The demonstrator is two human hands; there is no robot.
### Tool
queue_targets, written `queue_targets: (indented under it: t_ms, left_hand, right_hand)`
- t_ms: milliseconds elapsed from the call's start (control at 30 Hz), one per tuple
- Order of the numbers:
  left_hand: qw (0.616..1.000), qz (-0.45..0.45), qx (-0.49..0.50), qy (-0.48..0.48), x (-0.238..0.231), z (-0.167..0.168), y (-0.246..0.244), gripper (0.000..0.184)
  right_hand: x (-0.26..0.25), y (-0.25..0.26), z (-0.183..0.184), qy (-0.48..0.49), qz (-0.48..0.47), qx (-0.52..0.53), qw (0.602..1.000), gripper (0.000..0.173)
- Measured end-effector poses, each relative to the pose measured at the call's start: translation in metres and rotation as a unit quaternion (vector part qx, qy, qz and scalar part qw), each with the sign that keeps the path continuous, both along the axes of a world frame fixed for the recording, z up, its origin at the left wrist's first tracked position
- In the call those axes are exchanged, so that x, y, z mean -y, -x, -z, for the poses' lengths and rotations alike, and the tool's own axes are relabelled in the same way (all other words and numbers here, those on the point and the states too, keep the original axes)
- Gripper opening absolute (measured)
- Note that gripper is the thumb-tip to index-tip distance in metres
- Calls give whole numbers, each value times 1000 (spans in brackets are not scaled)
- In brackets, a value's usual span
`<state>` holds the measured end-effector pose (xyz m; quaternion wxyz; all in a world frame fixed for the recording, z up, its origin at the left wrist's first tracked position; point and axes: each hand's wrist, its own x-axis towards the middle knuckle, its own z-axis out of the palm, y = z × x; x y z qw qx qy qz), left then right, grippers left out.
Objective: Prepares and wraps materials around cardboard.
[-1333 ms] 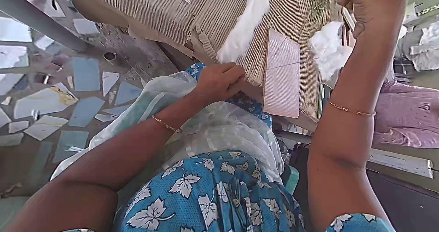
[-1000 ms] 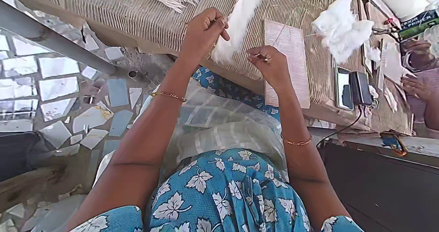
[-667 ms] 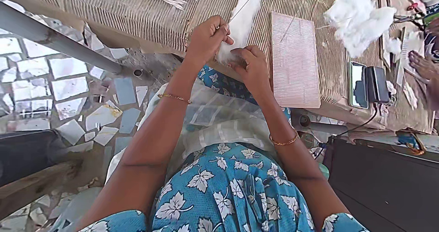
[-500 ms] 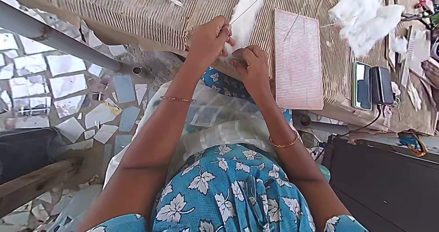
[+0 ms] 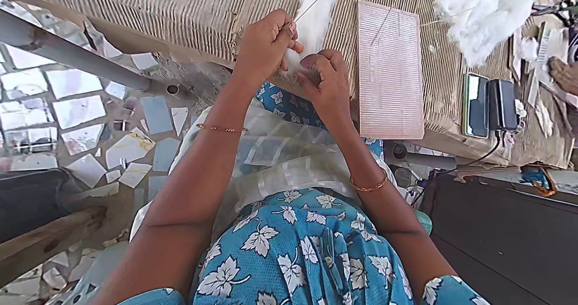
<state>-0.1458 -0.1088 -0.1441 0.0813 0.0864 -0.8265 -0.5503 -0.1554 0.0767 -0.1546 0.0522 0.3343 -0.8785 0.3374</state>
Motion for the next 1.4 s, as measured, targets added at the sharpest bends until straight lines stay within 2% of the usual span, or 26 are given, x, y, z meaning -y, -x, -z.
queue_targets:
  t_ms: [100, 267, 500, 700, 800, 967, 1033, 1167, 1267, 1400]
  left_hand:
    - [1000, -2, 2, 20, -1, 0, 0, 26]
    - [999, -1, 6, 40, -4, -1, 0, 28]
    - [999, 0, 6, 40, -4, -2, -1, 28]
    - [1000, 0, -8, 23, -1, 6, 1, 28]
    - [997, -24, -62, 24, -2, 11, 0, 30]
    - [975, -78, -197, 63, -1, 19, 1, 37]
    - [968, -86, -216, 93, -3, 21, -1, 41]
    - [976, -44, -185, 104, -21, 12, -7, 44]
    - [980, -3, -170, 106, -47, 2, -14, 50]
    - [972, 69, -169, 149, -91, -14, -17, 41]
  right_hand:
    - [13, 13, 16, 28, 25, -39, 999, 17]
    - [7, 11, 15, 40, 17, -11, 999, 13]
    - [-22, -3, -11, 68, 9, 82, 994, 12]
    - [-63, 5, -42, 158, 64, 132, 976, 10]
    - [-95, 22, -50, 204, 92, 168, 960, 10]
    - [-140, 40, -51, 292, 150, 257, 909, 8]
    - [-154, 45, -46, 261, 160, 249, 919, 10]
    - [-173, 53, -36, 111, 162, 187, 962, 19]
    - [-175, 61, -29, 87, 143, 176, 970, 18]
    - [-176, 74, -36, 22, 79, 159, 984, 20]
